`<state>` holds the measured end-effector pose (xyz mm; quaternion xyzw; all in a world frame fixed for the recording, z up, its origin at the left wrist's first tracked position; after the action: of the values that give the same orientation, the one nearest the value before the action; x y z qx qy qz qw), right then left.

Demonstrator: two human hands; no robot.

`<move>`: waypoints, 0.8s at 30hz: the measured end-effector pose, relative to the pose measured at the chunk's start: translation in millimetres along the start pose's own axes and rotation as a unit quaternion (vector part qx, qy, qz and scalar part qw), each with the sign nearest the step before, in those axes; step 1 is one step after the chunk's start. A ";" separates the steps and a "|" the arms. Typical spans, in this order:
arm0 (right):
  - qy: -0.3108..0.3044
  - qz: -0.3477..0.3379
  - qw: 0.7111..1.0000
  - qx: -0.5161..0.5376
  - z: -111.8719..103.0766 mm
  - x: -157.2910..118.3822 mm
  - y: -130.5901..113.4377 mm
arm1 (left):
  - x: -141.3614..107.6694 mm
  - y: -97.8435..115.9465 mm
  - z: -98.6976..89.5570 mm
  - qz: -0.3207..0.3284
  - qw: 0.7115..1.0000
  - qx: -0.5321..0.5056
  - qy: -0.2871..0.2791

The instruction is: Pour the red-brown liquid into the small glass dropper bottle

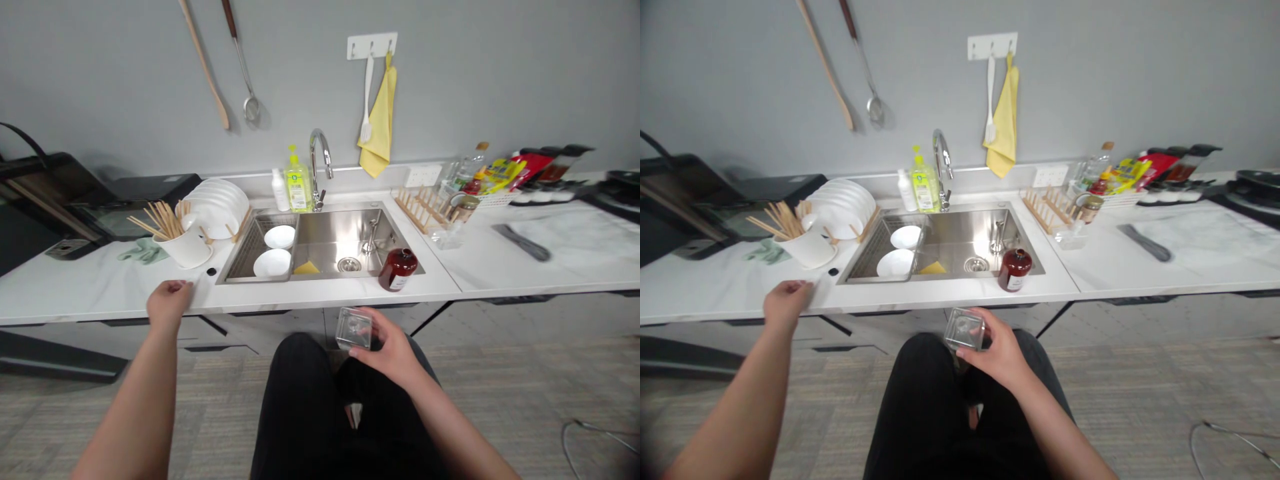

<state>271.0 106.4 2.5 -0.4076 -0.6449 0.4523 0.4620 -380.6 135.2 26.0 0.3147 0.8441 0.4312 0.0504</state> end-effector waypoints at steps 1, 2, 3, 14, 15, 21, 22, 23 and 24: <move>0.000 0.002 1.000 -0.003 -0.4 0.9 1.0 | 1.6 0.3 3.3 0.006 1.000 0.013 -0.006; -0.001 0.004 1.000 -0.005 -0.4 1.9 1.8 | 2.2 0.4 6.0 0.012 1.000 0.023 -0.008; -0.002 0.005 1.000 -0.006 -0.2 3.0 2.5 | 2.1 0.9 8.0 0.017 0.999 0.031 -0.008; -0.009 0.027 0.999 0.015 6.9 9.6 13.8 | -12.4 18.1 16.5 0.083 0.988 0.127 -0.002; -0.008 0.027 0.999 0.015 7.0 9.7 14.1 | -13.0 19.2 15.9 0.086 0.990 0.114 0.000; -0.001 0.035 0.999 0.019 7.8 7.8 16.7 | -16.6 23.7 11.7 0.087 0.994 0.057 0.016; -0.001 0.035 0.999 0.017 8.0 7.3 16.4 | -16.8 23.9 11.6 0.084 0.995 0.053 0.016; -0.002 0.033 0.999 0.016 8.1 6.8 15.5 | -16.9 24.3 11.7 0.083 0.995 0.050 0.015; -0.006 0.031 0.999 0.016 8.5 6.2 14.3 | -17.0 24.8 11.7 0.083 0.995 0.048 0.014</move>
<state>262.9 114.2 -11.2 -0.4172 -0.6271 0.4790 0.4507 -350.7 144.3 34.4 0.3798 0.8354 0.3972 -0.0126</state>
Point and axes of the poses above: each hand's wrist, its own x-axis towards the middle knuckle, its own z-axis out of the palm, y = z × x, the point moved 10 cm from there along x, towards the middle knuckle
